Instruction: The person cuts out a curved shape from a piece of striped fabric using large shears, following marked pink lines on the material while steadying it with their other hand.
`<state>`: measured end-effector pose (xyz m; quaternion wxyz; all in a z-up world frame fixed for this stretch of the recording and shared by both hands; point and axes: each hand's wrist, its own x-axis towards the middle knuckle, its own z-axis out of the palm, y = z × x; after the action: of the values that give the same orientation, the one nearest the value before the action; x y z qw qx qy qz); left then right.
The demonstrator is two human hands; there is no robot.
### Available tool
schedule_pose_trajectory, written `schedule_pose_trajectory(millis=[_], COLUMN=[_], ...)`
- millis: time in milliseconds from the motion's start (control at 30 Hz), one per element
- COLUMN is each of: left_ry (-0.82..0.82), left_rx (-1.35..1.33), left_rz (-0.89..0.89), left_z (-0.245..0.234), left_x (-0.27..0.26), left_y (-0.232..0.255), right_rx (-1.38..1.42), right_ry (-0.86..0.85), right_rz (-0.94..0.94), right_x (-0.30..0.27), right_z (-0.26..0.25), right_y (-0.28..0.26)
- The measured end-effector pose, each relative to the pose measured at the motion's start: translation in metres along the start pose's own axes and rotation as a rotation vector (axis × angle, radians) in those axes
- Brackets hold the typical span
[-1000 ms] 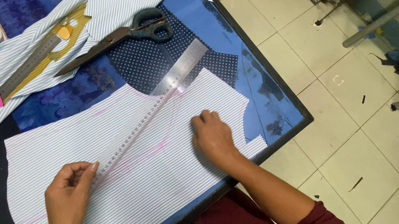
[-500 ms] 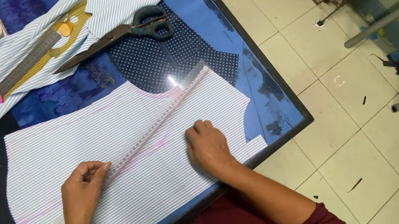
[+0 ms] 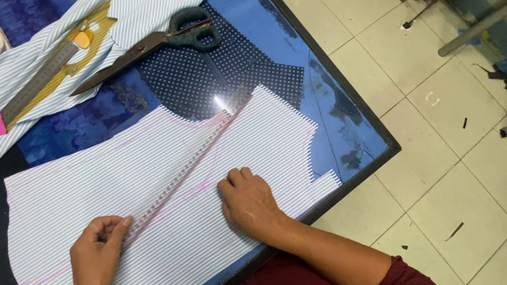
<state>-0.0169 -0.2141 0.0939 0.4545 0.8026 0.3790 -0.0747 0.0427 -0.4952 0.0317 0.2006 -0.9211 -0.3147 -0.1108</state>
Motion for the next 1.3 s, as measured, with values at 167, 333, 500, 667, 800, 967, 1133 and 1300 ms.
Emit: schedule_pose_trajectory(millis=[167, 333, 500, 667, 800, 967, 1133, 1300], left_ry=[0.01, -0.016, 0.009, -0.03, -0.09, -0.098, -0.052, -0.101], left_rx=[0.009, -0.011, -0.017, 0.011, 0.041, -0.011, -0.04, 0.187], left_rz=[0.095, 0.083, 0.152, 0.082, 0.054, 0.303, 0.419, 0.629], left_z=[0.008, 0.01, 0.017, 0.012, 0.013, 0.049, 0.066, 0.09], left_x=[0.007, -0.003, 0.013, -0.004, -0.009, 0.03, 0.024, 0.023], left_y=[-0.012, 0.002, -0.019, 0.006, 0.018, -0.031, -0.036, -0.033], right_rx=[-0.038, -0.083, -0.087, -0.096, -0.105, -0.025, -0.052, 0.045], right_ry=[-0.111, -0.093, -0.116, -0.036, -0.05, -0.14, -0.217, 0.11], right_rz=[0.133, 0.185, 0.215, 0.179, 0.217, 0.324, 0.349, 0.123], right_x=[-0.003, -0.003, -0.004, -0.004, -0.005, -0.017, -0.017, -0.002], right_z=[-0.004, -0.016, -0.019, -0.017, -0.018, -0.013, -0.002, -0.013], right_y=[0.018, 0.03, 0.034, 0.034, 0.035, 0.053, 0.067, 0.042])
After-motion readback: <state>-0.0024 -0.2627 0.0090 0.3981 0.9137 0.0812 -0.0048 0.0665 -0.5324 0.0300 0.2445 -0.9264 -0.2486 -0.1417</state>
